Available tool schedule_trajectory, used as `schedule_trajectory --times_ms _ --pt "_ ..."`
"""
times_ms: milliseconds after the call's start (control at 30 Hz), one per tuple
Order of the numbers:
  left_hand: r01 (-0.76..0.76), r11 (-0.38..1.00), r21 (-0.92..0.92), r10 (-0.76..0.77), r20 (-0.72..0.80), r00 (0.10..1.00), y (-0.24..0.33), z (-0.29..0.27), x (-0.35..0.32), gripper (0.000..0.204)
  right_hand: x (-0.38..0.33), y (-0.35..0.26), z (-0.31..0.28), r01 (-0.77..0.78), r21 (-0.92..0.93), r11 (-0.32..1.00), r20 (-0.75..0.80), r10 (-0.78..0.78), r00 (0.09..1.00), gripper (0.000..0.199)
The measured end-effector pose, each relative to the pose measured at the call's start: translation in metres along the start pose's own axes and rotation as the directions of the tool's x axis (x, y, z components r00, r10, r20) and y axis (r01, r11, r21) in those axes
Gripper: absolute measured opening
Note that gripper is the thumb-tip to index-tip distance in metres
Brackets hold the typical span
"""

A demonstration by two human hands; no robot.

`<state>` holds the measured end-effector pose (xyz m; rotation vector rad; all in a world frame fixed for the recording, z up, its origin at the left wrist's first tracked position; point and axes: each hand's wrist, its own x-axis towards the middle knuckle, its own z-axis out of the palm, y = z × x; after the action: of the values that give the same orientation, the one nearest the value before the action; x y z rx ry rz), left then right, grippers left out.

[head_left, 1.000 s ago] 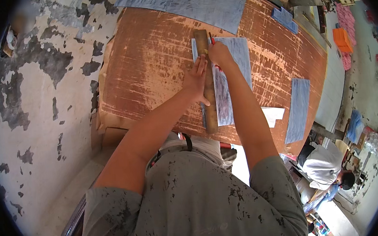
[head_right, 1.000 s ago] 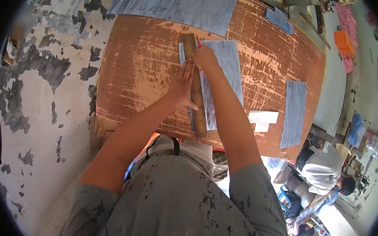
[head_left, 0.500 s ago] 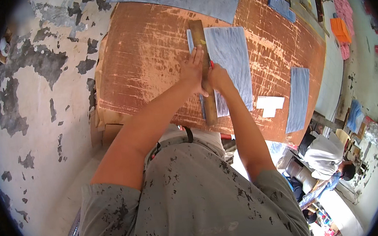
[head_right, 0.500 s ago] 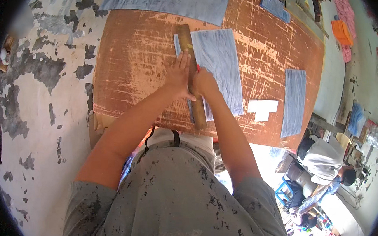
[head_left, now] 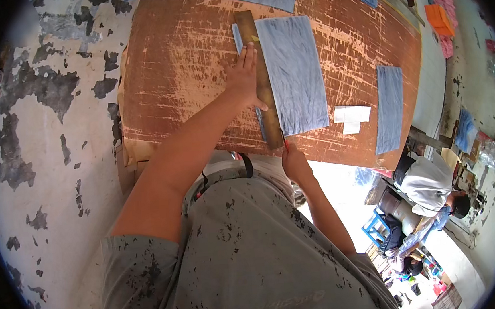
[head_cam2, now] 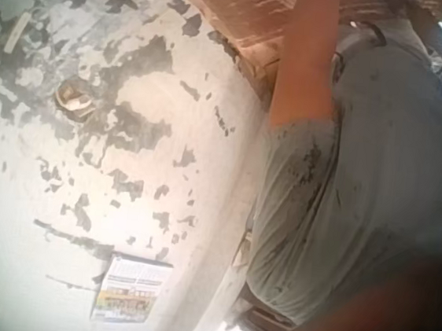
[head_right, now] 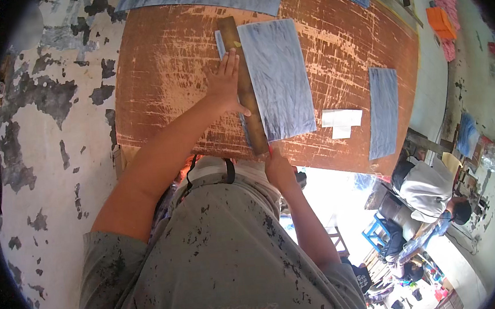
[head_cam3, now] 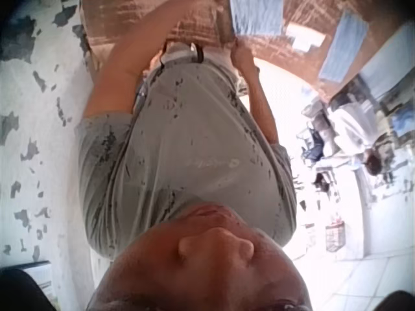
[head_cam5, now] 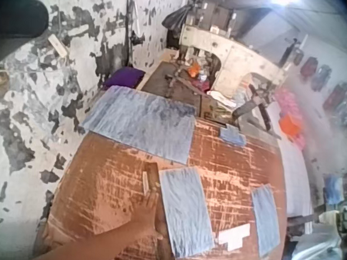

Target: The person measures and cuts pieces of fabric on a table using a wooden straight edge, a utility knife, and paper templates.

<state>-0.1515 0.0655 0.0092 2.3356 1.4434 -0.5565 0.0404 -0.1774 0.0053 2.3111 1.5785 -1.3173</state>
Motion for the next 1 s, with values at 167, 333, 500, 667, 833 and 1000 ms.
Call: schedule_trajectory --times_ms 167,333,500,667,833,1000 --pt "-0.01 1.0 0.011 0.01 0.003 1.0 0.004 0.002 0.001 0.177 -0.021 0.027 0.014 0.032 -0.234 0.972 0.053 -0.021 0.998 0.037" --pt "-0.008 1.0 -0.004 0.009 0.038 0.999 0.001 -0.003 0.0 0.178 -0.01 0.005 -0.029 -0.056 -0.12 0.991 0.16 0.075 0.984 0.046" --pt "-0.001 0.999 0.035 -0.001 0.046 0.999 0.001 -0.007 0.0 0.178 0.089 -0.063 -0.083 0.212 -0.155 0.965 -0.103 -0.23 0.968 0.049" --pt "0.0 0.996 0.087 -0.004 0.044 0.999 0.001 -0.005 0.001 0.175 0.207 -0.182 -0.125 0.189 0.154 0.97 -0.179 -0.161 0.971 0.047" --pt "-0.005 0.997 0.078 -0.003 0.104 0.995 0.003 -0.007 0.0 0.174 0.253 -0.229 -0.134 0.241 -0.122 0.963 -0.028 -0.246 0.969 0.03" --pt "0.001 0.995 0.098 -0.012 0.114 0.993 0.007 -0.011 0.004 0.174 0.276 -0.21 -0.126 0.349 -0.279 0.895 0.097 -0.336 0.937 0.045"
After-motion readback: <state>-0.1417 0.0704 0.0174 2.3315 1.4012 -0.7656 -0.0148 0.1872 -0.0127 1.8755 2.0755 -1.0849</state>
